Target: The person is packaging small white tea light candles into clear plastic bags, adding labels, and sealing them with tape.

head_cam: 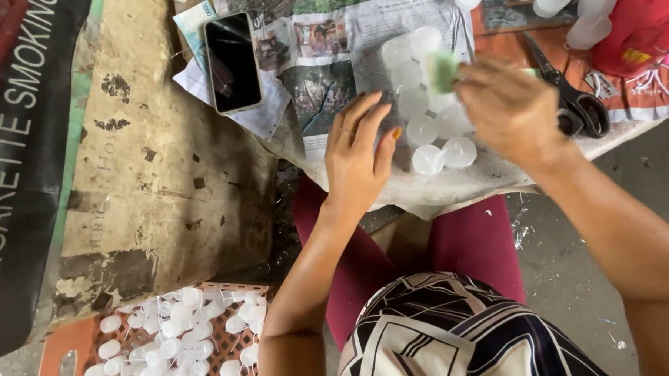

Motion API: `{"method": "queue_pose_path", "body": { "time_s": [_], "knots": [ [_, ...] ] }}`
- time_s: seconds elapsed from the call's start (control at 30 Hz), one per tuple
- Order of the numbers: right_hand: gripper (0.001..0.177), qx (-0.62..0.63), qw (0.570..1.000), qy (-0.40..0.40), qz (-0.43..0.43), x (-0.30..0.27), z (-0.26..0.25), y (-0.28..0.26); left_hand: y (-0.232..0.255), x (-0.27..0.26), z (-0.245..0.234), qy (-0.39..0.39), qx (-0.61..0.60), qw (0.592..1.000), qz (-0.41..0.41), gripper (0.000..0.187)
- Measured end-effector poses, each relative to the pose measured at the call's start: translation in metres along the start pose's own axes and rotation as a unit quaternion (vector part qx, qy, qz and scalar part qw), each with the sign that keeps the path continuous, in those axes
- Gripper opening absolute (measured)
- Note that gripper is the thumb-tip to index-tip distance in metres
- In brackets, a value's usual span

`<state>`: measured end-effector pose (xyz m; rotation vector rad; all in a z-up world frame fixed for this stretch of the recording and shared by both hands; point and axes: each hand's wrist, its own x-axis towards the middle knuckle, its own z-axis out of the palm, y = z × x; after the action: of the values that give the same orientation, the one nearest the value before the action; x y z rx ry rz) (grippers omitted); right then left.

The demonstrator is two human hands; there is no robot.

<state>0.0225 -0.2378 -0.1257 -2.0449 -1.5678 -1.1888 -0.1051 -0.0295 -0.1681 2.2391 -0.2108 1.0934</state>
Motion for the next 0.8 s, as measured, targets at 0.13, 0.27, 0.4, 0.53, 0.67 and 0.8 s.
{"method": "queue_pose_path", "body": {
  "time_s": [0.13,0.27,0.4,0.53,0.67,0.8],
  "knots": [
    [0.010,0.012,0.999,-0.017,0.043,-0.022,0.029,-0.013,-0.017,0.013,0.044,0.059,0.011,0.997,0.042,0.023],
    [0.014,0.019,0.996,-0.068,0.051,-0.028,0.025,-0.011,-0.022,0.014,0.081,-0.034,0.154,0.985,0.072,0.030],
    [0.015,0.042,0.994,-0.075,0.062,-0.021,0.011,-0.012,-0.023,0.010,0.088,-0.056,0.162,0.984,0.055,0.033],
    [0.012,0.083,0.989,-0.047,0.117,-0.038,-0.018,0.010,-0.012,0.015,0.071,-0.058,0.170,0.983,0.045,0.034],
    [0.019,0.032,0.967,0.019,0.253,-0.050,-0.090,0.080,-0.007,0.030,0.057,-0.204,0.134,0.970,0.002,0.040],
    [0.038,-0.106,0.896,0.024,0.430,-0.129,-0.096,0.198,-0.003,0.029,0.045,-0.195,0.109,0.974,0.019,0.043]
  ]
}}
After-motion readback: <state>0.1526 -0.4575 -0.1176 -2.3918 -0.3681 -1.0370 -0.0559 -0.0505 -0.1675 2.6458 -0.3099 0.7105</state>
